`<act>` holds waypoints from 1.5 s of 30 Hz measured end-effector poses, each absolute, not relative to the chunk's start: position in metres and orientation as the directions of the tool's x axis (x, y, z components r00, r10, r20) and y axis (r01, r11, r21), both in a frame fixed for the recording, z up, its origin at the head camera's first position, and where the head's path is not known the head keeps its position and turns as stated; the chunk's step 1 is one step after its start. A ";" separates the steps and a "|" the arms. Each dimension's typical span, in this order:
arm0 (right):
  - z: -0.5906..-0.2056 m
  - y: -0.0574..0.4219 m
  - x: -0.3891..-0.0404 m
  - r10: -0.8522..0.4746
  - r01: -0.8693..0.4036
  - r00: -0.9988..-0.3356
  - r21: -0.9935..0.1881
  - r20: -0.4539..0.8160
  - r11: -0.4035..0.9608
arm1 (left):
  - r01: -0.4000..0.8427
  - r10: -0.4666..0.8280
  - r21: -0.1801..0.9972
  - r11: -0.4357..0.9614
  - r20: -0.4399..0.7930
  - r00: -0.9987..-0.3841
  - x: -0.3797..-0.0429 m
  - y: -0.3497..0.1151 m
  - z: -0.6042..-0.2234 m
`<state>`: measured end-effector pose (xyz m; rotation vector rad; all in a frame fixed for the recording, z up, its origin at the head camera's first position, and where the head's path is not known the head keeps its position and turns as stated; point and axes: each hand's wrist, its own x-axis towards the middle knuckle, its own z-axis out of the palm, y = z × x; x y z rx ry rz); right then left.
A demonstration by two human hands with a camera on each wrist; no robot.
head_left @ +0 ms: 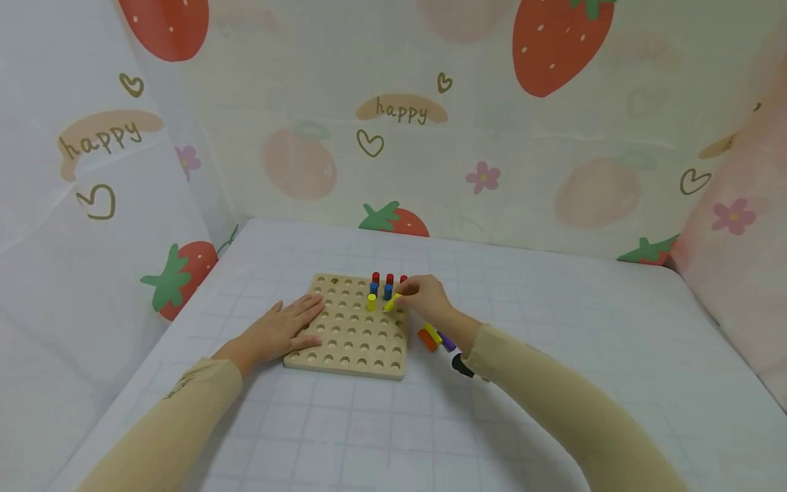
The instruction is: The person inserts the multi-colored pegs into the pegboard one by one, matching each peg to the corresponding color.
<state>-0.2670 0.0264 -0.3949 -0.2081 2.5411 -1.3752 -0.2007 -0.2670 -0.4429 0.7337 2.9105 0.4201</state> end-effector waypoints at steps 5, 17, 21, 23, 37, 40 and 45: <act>-0.398 0.022 -0.267 -0.233 -0.002 -0.960 -0.824 -0.157 0.566 | 0.455 0.485 0.296 0.840 -0.035 -0.874 -0.200 -0.266 -0.442; -0.400 0.014 -0.267 -0.253 -0.056 -0.959 -0.787 -0.129 0.614 | 0.447 0.478 0.302 0.842 -0.034 -0.877 -0.198 -0.265 -0.440; -0.399 0.014 -0.266 -0.261 -0.072 -0.958 -0.781 -0.118 0.620 | 0.444 0.475 0.301 0.844 -0.035 -0.879 -0.198 -0.265 -0.441; -0.400 0.015 -0.265 -0.264 -0.077 -0.958 -0.783 -0.114 0.618 | 0.441 0.473 0.298 0.847 -0.042 -0.880 -0.198 -0.264 -0.441; -0.392 0.043 -0.265 -0.297 -0.079 -0.946 -0.803 -0.126 0.591 | 0.436 0.467 0.299 0.849 -0.039 -0.883 -0.196 -0.263 -0.440; -0.390 0.055 -0.268 -0.359 -0.095 -0.920 -0.797 -0.159 0.597 | 0.438 0.469 0.301 0.847 -0.037 -0.882 -0.195 -0.263 -0.440; -0.387 0.075 -0.272 -0.471 -0.129 -0.849 -0.773 -0.237 0.621 | 0.438 0.468 0.299 0.848 -0.035 -0.883 -0.194 -0.263 -0.439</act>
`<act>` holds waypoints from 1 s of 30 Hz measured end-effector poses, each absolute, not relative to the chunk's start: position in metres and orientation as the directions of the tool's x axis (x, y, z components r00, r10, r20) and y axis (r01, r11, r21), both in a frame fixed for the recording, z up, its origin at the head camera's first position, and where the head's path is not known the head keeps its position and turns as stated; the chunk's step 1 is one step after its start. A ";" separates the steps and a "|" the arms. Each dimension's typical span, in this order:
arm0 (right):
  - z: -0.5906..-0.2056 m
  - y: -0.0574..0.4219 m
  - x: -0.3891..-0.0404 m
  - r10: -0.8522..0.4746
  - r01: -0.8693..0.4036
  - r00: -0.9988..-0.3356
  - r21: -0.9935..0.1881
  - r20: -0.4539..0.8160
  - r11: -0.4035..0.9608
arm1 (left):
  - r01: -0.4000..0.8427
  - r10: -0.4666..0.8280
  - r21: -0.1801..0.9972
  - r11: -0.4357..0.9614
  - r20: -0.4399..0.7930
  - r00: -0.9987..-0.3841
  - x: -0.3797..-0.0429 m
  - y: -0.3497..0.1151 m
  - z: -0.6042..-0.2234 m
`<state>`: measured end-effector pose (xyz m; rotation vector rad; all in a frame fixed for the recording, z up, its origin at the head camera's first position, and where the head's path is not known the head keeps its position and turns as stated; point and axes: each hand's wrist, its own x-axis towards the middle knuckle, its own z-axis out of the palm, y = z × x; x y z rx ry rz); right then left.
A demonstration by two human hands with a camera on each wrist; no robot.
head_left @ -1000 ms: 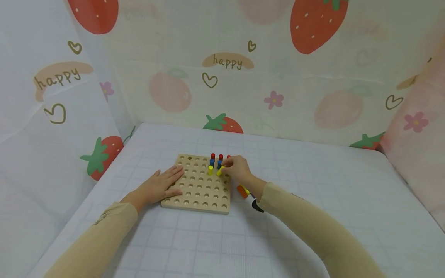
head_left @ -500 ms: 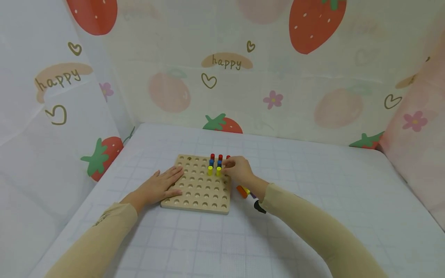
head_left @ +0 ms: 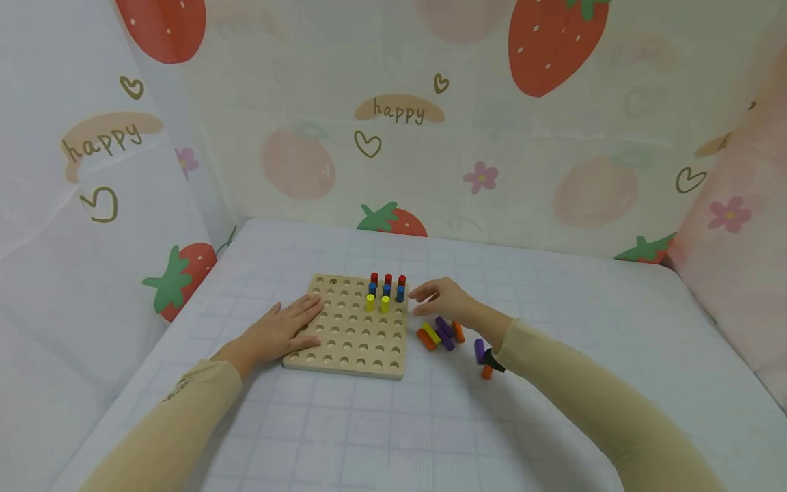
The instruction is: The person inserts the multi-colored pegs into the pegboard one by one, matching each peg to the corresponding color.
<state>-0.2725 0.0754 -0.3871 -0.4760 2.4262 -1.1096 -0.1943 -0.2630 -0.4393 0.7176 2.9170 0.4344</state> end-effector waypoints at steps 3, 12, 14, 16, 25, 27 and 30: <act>-0.388 0.085 -0.275 -0.518 -0.150 -0.807 -0.750 -0.283 0.644 | 0.437 0.468 0.302 0.847 -0.036 -0.883 -0.193 -0.262 -0.438; -0.393 0.101 -0.281 -0.537 -0.223 -0.750 -0.617 -0.386 0.755 | 0.440 0.471 0.305 0.845 -0.035 -0.881 -0.192 -0.262 -0.435; -0.395 0.103 -0.283 -0.539 -0.246 -0.743 -0.588 -0.396 0.771 | 0.440 0.471 0.304 0.845 -0.034 -0.881 -0.192 -0.262 -0.434; -0.397 0.105 -0.284 -0.547 -0.274 -0.735 -0.562 -0.401 0.780 | 0.440 0.471 0.303 0.845 -0.034 -0.882 -0.191 -0.262 -0.434; -0.403 0.107 -0.286 -0.576 -0.325 -0.704 -0.532 -0.416 0.782 | 0.434 0.470 0.311 0.846 -0.046 -0.882 -0.191 -0.261 -0.434; -0.403 0.106 -0.287 -0.577 -0.336 -0.700 -0.519 -0.420 0.786 | 0.435 0.471 0.312 0.844 -0.045 -0.881 -0.191 -0.261 -0.434; -0.404 0.106 -0.289 -0.574 -0.348 -0.696 -0.497 -0.431 0.795 | 0.436 0.471 0.313 0.844 -0.044 -0.881 -0.191 -0.261 -0.434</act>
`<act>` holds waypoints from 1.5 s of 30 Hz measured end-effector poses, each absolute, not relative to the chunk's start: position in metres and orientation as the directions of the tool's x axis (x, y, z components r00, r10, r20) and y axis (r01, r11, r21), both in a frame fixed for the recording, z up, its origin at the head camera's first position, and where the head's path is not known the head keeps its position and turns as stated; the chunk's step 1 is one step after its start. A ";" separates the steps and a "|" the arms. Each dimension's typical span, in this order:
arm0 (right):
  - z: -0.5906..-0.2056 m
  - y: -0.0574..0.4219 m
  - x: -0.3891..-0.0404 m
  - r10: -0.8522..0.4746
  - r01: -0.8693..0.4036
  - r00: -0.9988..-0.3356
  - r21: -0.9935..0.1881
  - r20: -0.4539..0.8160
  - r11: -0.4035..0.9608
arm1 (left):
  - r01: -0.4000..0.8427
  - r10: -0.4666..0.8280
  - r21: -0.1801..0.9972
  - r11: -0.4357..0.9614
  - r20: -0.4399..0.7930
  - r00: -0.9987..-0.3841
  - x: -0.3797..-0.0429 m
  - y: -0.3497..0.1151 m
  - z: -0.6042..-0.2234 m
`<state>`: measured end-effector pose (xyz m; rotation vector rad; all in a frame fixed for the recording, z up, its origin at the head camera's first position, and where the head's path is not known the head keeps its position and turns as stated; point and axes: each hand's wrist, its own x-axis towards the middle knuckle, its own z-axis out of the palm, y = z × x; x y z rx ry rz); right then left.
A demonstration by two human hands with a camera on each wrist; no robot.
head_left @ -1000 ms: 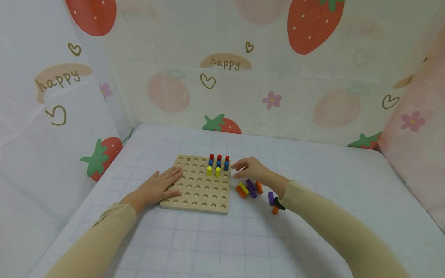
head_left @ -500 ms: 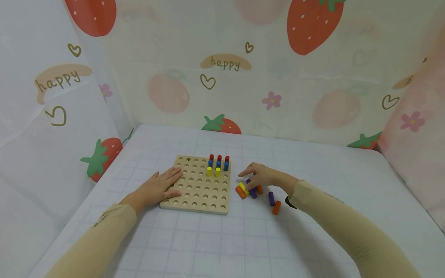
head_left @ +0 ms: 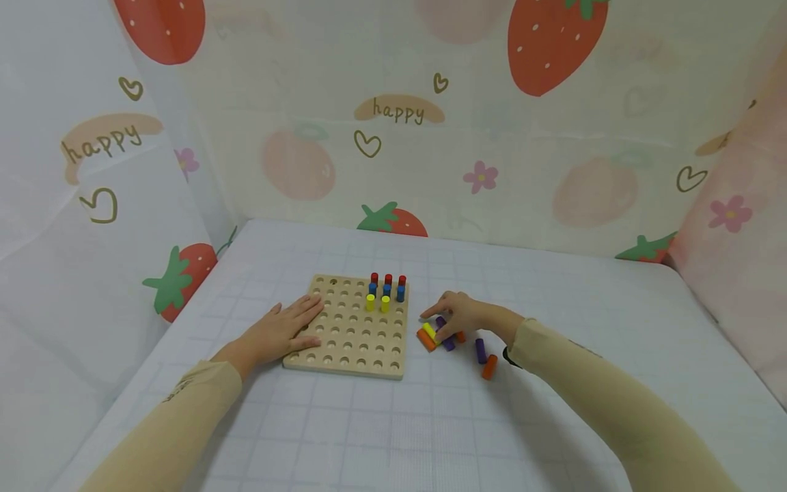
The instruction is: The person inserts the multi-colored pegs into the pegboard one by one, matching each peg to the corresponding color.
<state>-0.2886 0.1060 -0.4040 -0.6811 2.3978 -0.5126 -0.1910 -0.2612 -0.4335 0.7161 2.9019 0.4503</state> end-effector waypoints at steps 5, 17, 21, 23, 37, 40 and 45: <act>-0.403 0.106 -0.289 -0.586 -0.385 -0.679 -0.465 -0.442 0.797 | 0.438 0.471 0.311 0.844 -0.038 -0.881 -0.192 -0.261 -0.434; -0.403 0.106 -0.283 -0.586 -0.310 -0.705 -0.571 -0.398 0.760 | 0.433 0.467 0.314 0.845 -0.041 -0.883 -0.193 -0.263 -0.437; -0.403 0.105 -0.283 -0.554 -0.238 -0.728 -0.609 -0.404 0.756 | 0.428 0.463 0.311 0.849 -0.046 -0.885 -0.194 -0.264 -0.440; -0.402 0.105 -0.283 -0.544 -0.218 -0.737 -0.622 -0.400 0.752 | 0.423 0.459 0.310 0.851 -0.051 -0.887 -0.194 -0.264 -0.440; -0.388 0.104 -0.285 -0.511 -0.100 -0.797 -0.762 -0.323 0.639 | 0.426 0.459 0.298 0.854 -0.048 -0.887 -0.195 -0.264 -0.441; -0.389 0.100 -0.285 -0.500 -0.088 -0.813 -0.788 -0.297 0.610 | 0.429 0.462 0.300 0.852 -0.045 -0.886 -0.196 -0.265 -0.441; -0.390 0.093 -0.286 -0.455 -0.041 -0.846 -0.817 -0.279 0.575 | 0.431 0.465 0.306 0.849 -0.045 -0.884 -0.196 -0.265 -0.441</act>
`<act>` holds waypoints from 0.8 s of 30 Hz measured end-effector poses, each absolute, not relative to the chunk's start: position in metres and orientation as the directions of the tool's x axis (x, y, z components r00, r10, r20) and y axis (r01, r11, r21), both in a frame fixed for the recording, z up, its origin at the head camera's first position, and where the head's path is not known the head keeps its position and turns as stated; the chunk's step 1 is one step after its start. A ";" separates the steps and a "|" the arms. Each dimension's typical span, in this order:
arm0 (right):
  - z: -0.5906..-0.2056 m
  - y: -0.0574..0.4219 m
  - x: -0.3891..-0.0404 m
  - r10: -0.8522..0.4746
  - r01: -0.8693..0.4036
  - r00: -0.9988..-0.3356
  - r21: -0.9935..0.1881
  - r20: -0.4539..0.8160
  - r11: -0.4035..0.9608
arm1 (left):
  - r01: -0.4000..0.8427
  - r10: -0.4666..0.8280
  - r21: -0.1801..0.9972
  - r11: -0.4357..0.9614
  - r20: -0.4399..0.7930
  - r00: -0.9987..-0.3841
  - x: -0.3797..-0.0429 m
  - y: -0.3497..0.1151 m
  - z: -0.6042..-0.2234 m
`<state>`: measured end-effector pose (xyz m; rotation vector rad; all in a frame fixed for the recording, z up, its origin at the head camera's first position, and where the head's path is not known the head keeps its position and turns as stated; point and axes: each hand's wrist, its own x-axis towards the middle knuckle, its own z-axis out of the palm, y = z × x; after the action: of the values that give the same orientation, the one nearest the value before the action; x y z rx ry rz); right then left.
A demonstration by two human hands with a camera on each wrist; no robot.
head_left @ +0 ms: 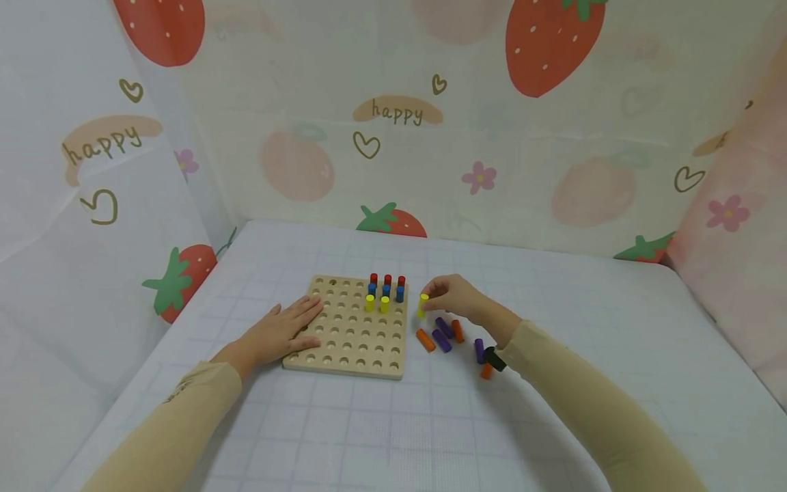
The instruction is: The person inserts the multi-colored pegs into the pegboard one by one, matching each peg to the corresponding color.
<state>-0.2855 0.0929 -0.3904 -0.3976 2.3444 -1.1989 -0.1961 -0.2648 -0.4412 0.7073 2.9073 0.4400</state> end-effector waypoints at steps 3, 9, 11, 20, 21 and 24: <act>-0.390 0.088 -0.285 -0.413 -0.005 -0.871 -0.834 -0.268 0.552 | 0.429 0.464 0.307 0.850 -0.046 -0.885 -0.196 -0.265 -0.442; -0.392 0.078 -0.285 -0.329 0.052 -0.911 -0.863 -0.247 0.503 | 0.431 0.466 0.310 0.847 -0.044 -0.884 -0.196 -0.264 -0.442; -0.393 0.075 -0.285 -0.307 0.068 -0.920 -0.870 -0.244 0.488 | 0.433 0.467 0.311 0.846 -0.040 -0.883 -0.196 -0.264 -0.442; -0.394 0.055 -0.281 -0.209 0.140 -0.939 -0.860 -0.272 0.491 | 0.436 0.470 0.315 0.843 -0.037 -0.882 -0.198 -0.267 -0.444; -0.394 0.053 -0.280 -0.206 0.140 -0.940 -0.859 -0.272 0.492 | 0.439 0.472 0.320 0.840 -0.031 -0.881 -0.198 -0.267 -0.443; -0.397 0.049 -0.279 -0.204 0.132 -0.942 -0.854 -0.266 0.504 | 0.453 0.482 0.329 0.829 -0.007 -0.876 -0.197 -0.266 -0.443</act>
<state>-0.2791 0.0495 -0.3967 -0.0598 2.4182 -1.4148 -0.1972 -0.2664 -0.4430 0.7470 2.9177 0.4916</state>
